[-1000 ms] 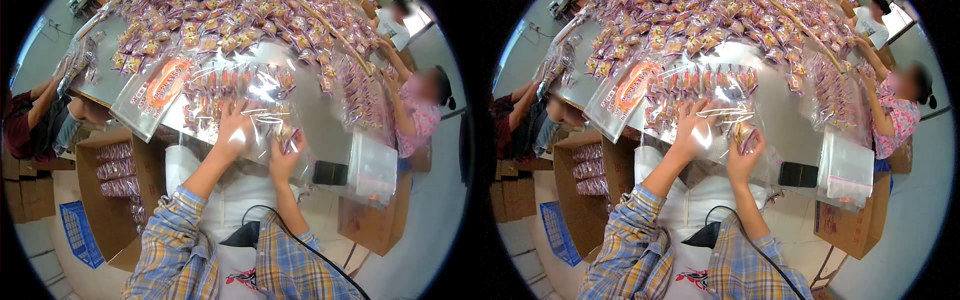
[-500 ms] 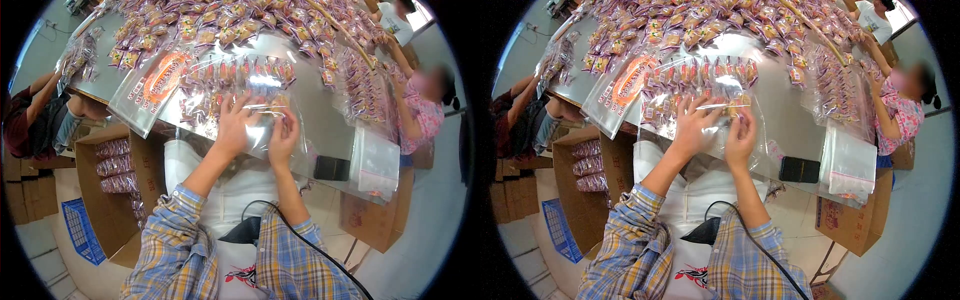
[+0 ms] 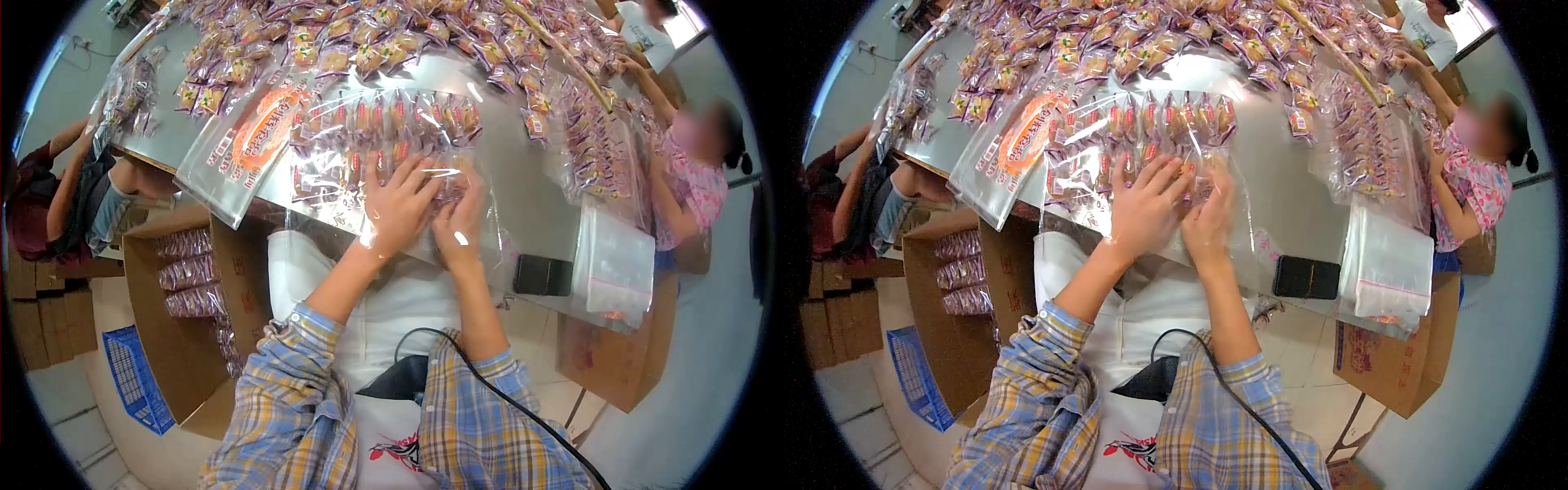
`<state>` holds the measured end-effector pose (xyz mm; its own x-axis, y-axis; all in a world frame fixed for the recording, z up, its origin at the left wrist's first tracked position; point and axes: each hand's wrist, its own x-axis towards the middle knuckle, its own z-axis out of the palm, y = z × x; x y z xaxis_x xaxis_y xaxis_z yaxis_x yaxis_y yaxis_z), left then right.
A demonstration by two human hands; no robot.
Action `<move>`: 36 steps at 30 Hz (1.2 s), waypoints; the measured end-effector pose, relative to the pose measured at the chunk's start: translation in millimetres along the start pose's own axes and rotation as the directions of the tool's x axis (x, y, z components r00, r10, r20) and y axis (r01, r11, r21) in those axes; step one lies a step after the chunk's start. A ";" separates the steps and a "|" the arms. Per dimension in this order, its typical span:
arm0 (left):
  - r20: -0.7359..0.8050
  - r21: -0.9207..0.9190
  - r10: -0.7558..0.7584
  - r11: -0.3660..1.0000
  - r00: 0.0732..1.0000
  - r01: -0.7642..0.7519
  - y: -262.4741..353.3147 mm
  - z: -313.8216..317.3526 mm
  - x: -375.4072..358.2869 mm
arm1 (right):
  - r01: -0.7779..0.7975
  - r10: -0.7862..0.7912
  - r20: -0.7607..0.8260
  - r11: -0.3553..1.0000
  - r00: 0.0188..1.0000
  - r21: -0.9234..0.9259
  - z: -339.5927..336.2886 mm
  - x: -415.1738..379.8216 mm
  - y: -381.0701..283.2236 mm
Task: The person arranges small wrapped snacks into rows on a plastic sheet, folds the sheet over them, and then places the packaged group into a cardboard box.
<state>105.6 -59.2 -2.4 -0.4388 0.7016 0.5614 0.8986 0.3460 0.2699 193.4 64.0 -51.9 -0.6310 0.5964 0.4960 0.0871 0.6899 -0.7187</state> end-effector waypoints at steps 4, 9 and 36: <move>-0.086 0.086 -0.032 0.996 0.996 0.039 1.8 19.9 -0.1 | 0.010 0.002 0.052 0.976 0.999 -0.218 -17.9 19.2 -23.5; -0.047 0.063 -0.082 0.994 0.996 0.085 4.6 7.1 6.4 | -0.105 0.159 0.119 0.925 0.980 -0.366 -24.3 23.9 -26.1; -0.070 0.147 -0.061 0.987 0.996 0.071 15.5 14.9 15.8 | 0.127 -0.058 0.146 0.841 0.988 -0.526 -28.6 17.2 -16.5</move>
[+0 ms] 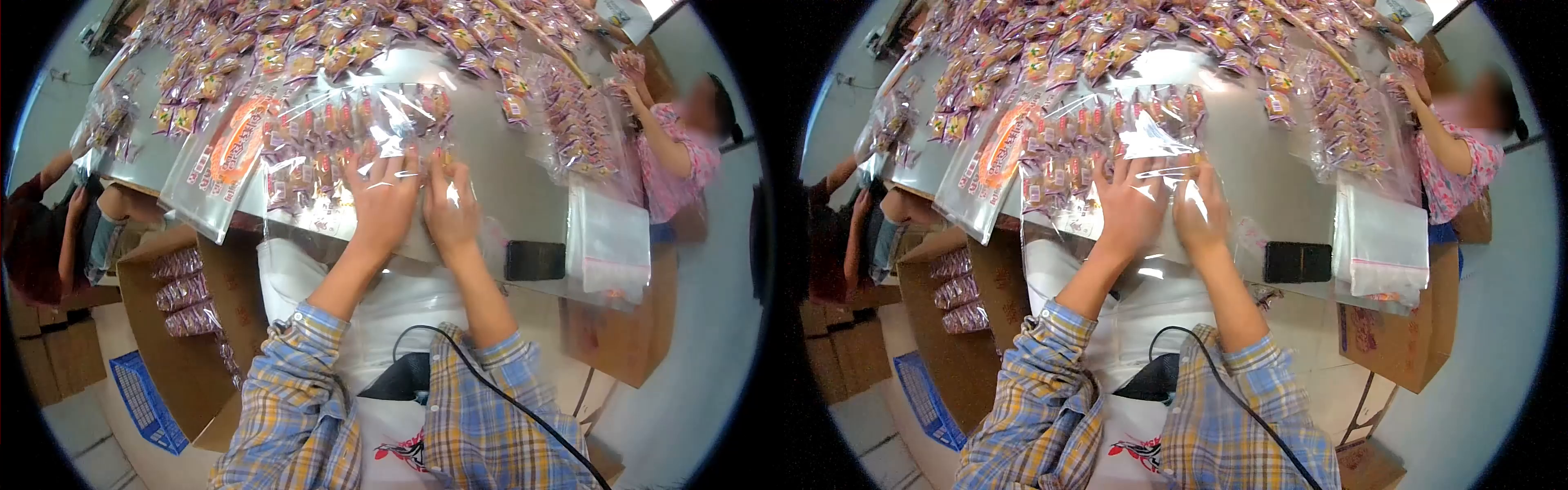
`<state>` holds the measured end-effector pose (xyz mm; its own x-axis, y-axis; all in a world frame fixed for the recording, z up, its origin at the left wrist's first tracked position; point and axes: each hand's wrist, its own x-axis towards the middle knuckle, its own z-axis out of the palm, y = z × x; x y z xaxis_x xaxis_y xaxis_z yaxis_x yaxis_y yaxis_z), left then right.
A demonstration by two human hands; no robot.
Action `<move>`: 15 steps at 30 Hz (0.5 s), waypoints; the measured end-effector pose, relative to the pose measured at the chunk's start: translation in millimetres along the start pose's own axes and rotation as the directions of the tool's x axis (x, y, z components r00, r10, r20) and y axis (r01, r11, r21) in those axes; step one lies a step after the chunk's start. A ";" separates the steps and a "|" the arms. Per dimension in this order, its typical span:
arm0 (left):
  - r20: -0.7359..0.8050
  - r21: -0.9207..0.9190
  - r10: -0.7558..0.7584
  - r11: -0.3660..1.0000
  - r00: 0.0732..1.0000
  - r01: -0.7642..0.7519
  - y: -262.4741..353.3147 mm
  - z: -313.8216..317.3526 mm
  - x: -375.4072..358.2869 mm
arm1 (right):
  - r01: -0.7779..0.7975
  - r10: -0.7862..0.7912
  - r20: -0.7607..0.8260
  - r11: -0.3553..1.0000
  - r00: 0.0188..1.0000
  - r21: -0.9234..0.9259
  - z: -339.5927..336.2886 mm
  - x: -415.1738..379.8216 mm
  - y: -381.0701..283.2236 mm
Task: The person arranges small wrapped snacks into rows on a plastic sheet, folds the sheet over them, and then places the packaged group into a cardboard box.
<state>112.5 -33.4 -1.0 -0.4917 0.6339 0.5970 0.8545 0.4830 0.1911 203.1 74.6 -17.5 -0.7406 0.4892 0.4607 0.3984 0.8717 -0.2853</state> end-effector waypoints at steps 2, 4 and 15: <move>-0.018 0.005 0.036 0.999 0.999 -0.036 6.5 0.0 5.5 | 0.034 -0.031 0.017 0.980 0.999 -0.194 4.0 5.5 2.6; -0.009 0.005 0.083 0.997 0.997 -0.083 9.9 11.1 3.1 | 0.006 0.017 0.121 0.982 0.993 -0.189 5.4 8.1 4.1; 0.039 -0.032 -0.027 0.999 0.999 0.028 27.4 23.4 17.7 | 0.191 -0.291 0.118 0.834 0.949 0.518 -99.6 -12.2 12.6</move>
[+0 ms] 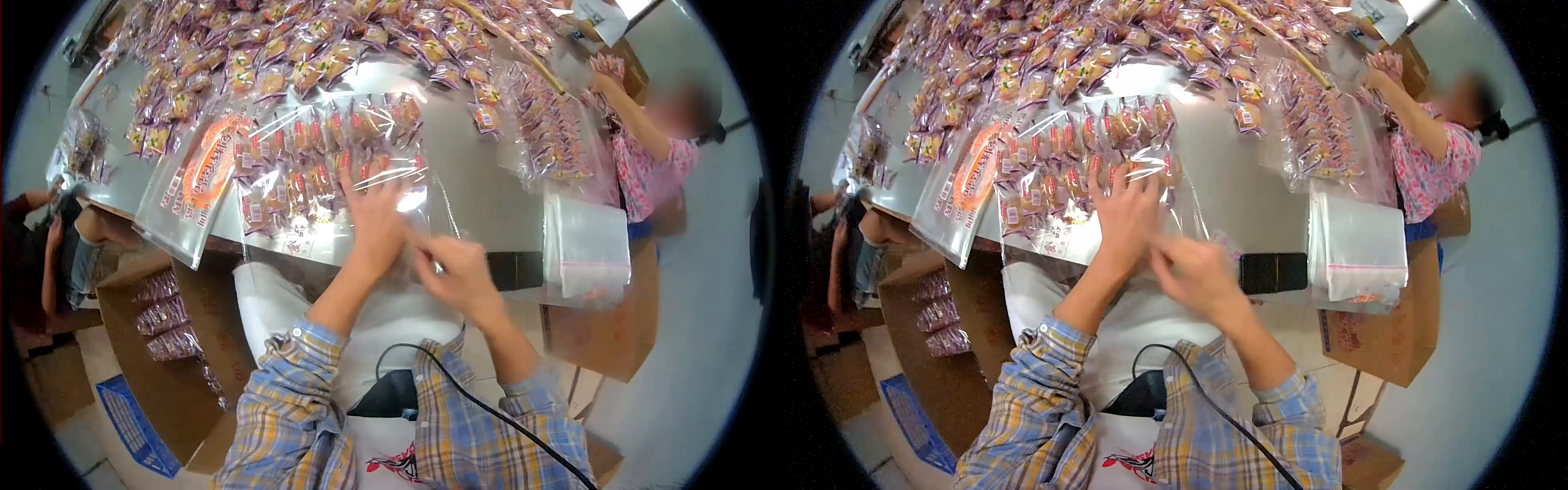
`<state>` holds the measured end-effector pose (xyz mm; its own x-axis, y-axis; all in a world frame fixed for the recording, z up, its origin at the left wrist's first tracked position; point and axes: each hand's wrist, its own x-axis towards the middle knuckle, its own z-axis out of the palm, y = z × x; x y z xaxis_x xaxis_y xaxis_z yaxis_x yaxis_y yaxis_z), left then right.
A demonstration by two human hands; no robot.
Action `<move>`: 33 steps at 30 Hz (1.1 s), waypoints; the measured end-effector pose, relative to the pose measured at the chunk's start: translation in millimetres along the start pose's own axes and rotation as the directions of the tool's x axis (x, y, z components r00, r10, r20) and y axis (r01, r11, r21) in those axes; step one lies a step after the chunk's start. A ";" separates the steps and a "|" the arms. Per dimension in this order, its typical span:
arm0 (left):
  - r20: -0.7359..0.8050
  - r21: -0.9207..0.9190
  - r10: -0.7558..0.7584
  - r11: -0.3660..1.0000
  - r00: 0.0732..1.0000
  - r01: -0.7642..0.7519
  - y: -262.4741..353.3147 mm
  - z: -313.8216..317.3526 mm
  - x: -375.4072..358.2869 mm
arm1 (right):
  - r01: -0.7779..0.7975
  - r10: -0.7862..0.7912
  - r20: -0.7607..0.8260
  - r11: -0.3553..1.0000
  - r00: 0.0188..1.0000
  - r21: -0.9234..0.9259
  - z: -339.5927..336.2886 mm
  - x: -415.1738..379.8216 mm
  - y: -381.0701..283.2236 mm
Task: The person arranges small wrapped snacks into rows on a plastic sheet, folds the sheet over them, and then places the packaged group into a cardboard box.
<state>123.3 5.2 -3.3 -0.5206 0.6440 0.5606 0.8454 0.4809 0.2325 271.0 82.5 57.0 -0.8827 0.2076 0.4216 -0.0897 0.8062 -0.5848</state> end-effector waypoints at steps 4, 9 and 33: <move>0.060 0.027 -0.045 0.999 0.997 0.044 3.7 -1.0 2.4 | -0.137 0.257 -0.377 0.938 0.890 0.317 -46.4 10.2 69.2; 0.030 0.118 -0.021 0.993 0.999 0.017 1.3 3.0 3.0 | -0.401 0.229 -0.423 0.833 0.877 -0.381 -42.1 75.1 262.5; 0.114 -0.070 -0.005 0.997 0.993 0.013 -22.2 -3.5 12.9 | -0.281 0.206 -0.252 0.906 0.946 -0.316 61.1 -35.8 19.3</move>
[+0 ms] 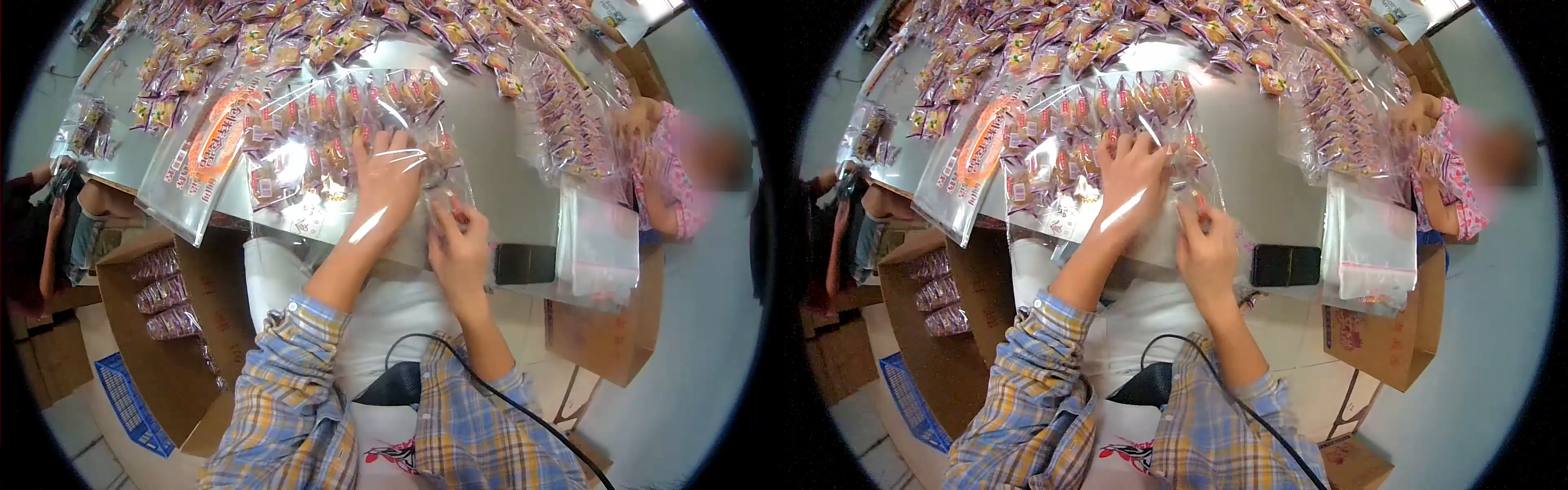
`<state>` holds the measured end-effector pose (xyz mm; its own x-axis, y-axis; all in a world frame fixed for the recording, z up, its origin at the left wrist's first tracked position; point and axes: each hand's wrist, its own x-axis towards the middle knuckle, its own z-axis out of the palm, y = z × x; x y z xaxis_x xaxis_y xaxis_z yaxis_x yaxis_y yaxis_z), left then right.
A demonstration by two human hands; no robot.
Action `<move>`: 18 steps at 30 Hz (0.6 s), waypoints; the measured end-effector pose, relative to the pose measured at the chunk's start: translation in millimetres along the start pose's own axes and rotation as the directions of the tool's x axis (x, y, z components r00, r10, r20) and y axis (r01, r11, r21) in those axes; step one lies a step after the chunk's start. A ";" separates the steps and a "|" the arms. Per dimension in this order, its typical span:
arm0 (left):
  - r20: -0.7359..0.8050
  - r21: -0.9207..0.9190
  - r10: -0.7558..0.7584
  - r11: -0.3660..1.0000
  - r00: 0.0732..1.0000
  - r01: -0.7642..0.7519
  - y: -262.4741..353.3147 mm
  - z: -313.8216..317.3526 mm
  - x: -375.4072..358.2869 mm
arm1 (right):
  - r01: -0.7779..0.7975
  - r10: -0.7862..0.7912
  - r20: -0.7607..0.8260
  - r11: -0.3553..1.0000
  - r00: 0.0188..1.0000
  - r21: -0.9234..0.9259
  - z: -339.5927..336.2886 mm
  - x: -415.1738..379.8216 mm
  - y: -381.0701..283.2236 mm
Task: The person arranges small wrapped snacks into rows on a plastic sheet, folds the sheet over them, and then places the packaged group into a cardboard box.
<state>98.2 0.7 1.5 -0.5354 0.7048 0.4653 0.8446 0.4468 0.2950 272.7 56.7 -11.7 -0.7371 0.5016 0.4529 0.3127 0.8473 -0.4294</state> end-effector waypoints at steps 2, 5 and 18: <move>-0.002 -0.056 0.018 0.998 1.000 -0.018 -0.2 -5.7 -2.5 | 0.109 -0.109 -0.009 0.992 0.994 -0.060 10.5 5.5 10.8; -0.008 -0.056 0.007 0.998 1.000 -0.007 -0.9 -11.4 1.2 | 0.245 -0.249 -0.020 0.962 0.968 -0.118 17.4 30.6 16.2; -0.093 -0.033 0.108 0.993 0.990 -0.111 -16.3 -1.1 -8.0 | 0.259 -0.286 0.333 0.958 0.898 0.123 7.4 76.2 14.9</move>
<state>88.8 -12.8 -6.1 -0.4391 0.6946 0.5699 0.8984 0.3475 0.2686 216.8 106.2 10.6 -0.9513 0.1502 0.2693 0.0347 0.9200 -0.3905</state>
